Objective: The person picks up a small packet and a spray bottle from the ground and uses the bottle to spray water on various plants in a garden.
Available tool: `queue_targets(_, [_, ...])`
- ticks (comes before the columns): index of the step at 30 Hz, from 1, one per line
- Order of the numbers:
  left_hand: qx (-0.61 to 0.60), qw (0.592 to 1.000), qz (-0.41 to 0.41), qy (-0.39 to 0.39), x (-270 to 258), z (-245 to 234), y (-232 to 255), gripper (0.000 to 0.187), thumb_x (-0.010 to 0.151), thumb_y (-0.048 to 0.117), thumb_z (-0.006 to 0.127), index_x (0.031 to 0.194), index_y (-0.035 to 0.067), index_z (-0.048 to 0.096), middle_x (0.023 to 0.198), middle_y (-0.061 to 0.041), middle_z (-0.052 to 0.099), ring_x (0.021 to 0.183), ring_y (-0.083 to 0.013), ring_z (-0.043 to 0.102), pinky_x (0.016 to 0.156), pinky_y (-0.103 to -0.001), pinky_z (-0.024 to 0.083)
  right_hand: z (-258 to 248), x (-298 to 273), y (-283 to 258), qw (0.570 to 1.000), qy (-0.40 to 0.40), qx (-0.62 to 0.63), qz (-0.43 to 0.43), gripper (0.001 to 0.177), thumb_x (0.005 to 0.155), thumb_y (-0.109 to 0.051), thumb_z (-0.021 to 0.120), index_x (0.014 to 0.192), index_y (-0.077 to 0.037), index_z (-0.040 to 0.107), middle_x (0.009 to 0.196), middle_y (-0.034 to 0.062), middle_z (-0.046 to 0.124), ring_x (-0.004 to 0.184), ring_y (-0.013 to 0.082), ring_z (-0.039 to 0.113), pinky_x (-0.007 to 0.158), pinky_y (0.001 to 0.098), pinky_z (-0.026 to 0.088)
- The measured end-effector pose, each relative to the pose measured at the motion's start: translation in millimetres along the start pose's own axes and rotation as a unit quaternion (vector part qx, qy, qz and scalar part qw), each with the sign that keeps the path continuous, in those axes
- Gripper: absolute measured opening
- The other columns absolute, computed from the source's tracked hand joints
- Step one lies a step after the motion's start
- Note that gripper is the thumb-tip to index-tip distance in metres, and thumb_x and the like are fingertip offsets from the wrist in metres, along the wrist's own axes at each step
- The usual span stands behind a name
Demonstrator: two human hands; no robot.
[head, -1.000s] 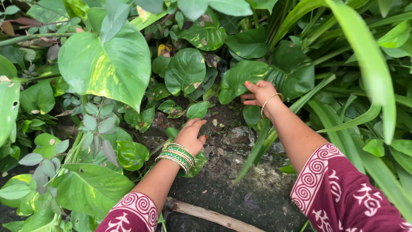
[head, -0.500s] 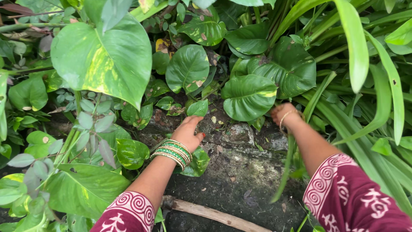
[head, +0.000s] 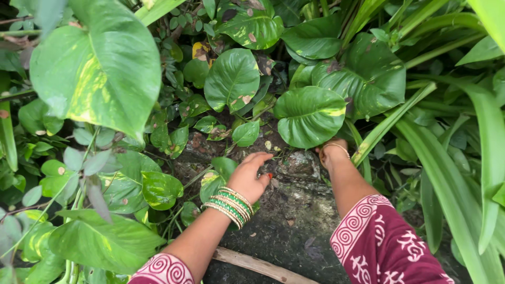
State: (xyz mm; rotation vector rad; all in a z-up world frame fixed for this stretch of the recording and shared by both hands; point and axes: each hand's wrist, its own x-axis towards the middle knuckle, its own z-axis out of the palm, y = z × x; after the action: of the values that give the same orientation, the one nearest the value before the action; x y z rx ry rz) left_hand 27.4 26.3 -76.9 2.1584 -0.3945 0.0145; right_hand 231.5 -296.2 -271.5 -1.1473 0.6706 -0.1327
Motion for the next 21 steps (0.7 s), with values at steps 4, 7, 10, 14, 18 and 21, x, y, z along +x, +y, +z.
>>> queue_targets(4, [-0.036, 0.999, -0.027, 0.0, -8, 4, -6, 0.052, 0.08, -0.001, 0.065, 0.132, 0.009, 0.062, 0.138, -0.008, 0.06, 0.117, -0.0254, 0.065, 0.097, -0.034, 0.054, 26, -17, 36, 0.999, 0.006, 0.015, -0.036, 0.032, 0.087, -0.029, 0.075, 0.113, -0.01, 0.071, 0.091, 0.0054, 0.073, 0.067, 0.0195, 0.065, 0.054, 0.0387, 0.045])
queue_targets(7, [-0.059, 0.997, -0.039, 0.004, -4, 2, -12, 0.052, 0.081, -0.004, 0.064, 0.131, 0.009, 0.062, 0.136, -0.007, 0.06, 0.116, -0.0231, 0.065, 0.092, -0.033, 0.057, 33, -35, 33, 0.968, 0.062, -0.192, -0.149, 0.03, 0.084, -0.024, 0.081, 0.103, -0.002, 0.075, 0.093, 0.0064, 0.077, 0.079, 0.0177, 0.074, 0.064, 0.0391, 0.056])
queue_targets(10, [-0.08, 0.996, -0.05, 0.004, 0, 5, -17, 0.051, 0.082, -0.004, 0.063, 0.131, 0.009, 0.062, 0.136, -0.006, 0.06, 0.116, -0.0213, 0.065, 0.09, -0.032, 0.059, 30, -46, 25, 0.958, 0.082, -0.236, -0.14, 0.024, 0.082, -0.015, 0.08, 0.099, 0.001, 0.075, 0.09, 0.0101, 0.077, 0.079, 0.0188, 0.073, 0.063, 0.0401, 0.055])
queue_targets(14, [-0.074, 0.996, -0.056, 0.009, 2, 6, -29, 0.05, 0.082, -0.005, 0.063, 0.13, 0.009, 0.063, 0.135, -0.006, 0.06, 0.115, -0.0209, 0.065, 0.089, -0.033, 0.059, 14, -45, 39, 0.965, 0.073, -0.223, -0.12, 0.017, 0.082, -0.005, 0.08, 0.092, 0.006, 0.071, 0.088, 0.0153, 0.074, 0.074, 0.0214, 0.071, 0.061, 0.0384, 0.057])
queue_targets(18, [-0.084, 0.994, -0.062, 0.02, 8, 8, -39, 0.049, 0.083, -0.004, 0.064, 0.131, 0.008, 0.063, 0.134, -0.009, 0.061, 0.115, -0.0212, 0.066, 0.091, -0.033, 0.058, -8, -42, 46, 0.976, 0.044, -0.166, -0.131, 0.009, 0.085, 0.006, 0.073, 0.083, 0.007, 0.065, 0.088, 0.0179, 0.07, 0.069, 0.0221, 0.067, 0.056, 0.0332, 0.059])
queue_targets(21, [-0.084, 0.993, -0.083, 0.023, 11, 8, -44, 0.048, 0.083, -0.002, 0.065, 0.13, 0.009, 0.064, 0.131, -0.009, 0.063, 0.112, -0.0212, 0.067, 0.089, -0.033, 0.058, -12, -67, 45, 0.979, -0.009, -0.159, -0.129, 0.026, 0.07, 0.024, 0.056, 0.084, 0.005, 0.067, 0.089, 0.0175, 0.075, 0.067, 0.0216, 0.069, 0.054, 0.0278, 0.056])
